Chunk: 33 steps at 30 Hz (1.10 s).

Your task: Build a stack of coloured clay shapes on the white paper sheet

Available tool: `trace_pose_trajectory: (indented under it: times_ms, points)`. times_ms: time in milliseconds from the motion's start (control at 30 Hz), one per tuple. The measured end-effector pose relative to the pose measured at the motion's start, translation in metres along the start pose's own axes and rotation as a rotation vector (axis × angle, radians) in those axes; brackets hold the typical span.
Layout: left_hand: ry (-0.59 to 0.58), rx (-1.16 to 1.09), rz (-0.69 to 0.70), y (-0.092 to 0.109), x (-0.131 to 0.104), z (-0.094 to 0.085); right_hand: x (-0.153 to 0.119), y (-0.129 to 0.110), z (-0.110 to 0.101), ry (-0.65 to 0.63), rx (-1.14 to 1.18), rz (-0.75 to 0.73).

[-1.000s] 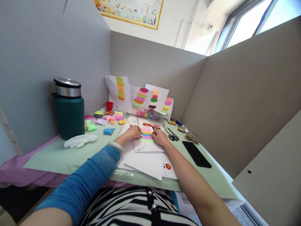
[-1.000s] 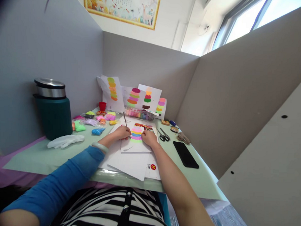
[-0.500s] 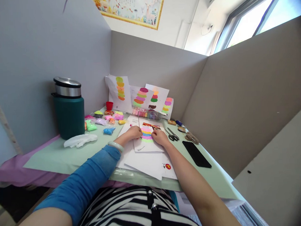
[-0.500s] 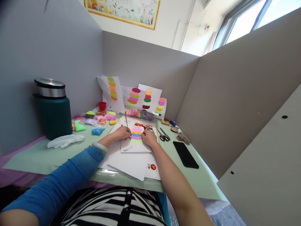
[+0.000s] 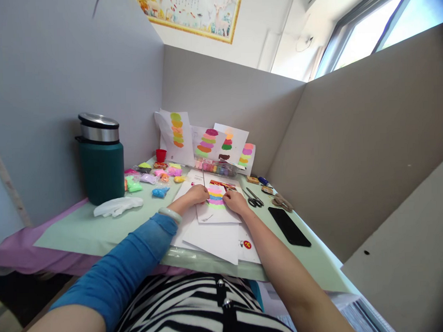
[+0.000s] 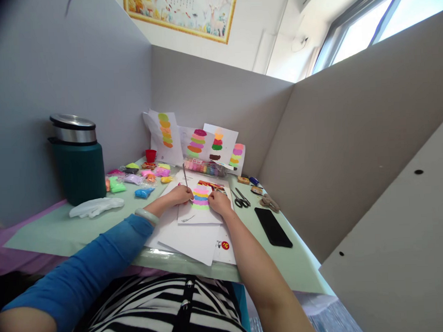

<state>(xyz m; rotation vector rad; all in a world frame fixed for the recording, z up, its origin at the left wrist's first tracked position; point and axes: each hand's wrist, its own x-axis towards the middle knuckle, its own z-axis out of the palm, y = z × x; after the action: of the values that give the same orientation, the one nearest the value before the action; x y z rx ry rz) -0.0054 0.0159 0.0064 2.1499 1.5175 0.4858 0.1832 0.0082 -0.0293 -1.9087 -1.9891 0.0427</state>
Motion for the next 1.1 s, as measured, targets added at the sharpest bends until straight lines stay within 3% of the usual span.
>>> trace_pose_trajectory:
  times_ms: [567, 900, 1100]
  points:
    - [0.010, -0.001, -0.004, -0.0034, 0.0066, 0.0008, 0.0031, 0.0037, 0.0041, 0.021, 0.001, -0.013]
    - [0.002, -0.206, 0.002, -0.0018, 0.0029, 0.0008, 0.0033, 0.0031, 0.0033, 0.013, -0.003, -0.017]
    - [0.057, -0.280, 0.087, -0.0062, 0.0010, 0.0000, 0.0028, 0.0035, 0.0034, 0.011, 0.008, -0.014]
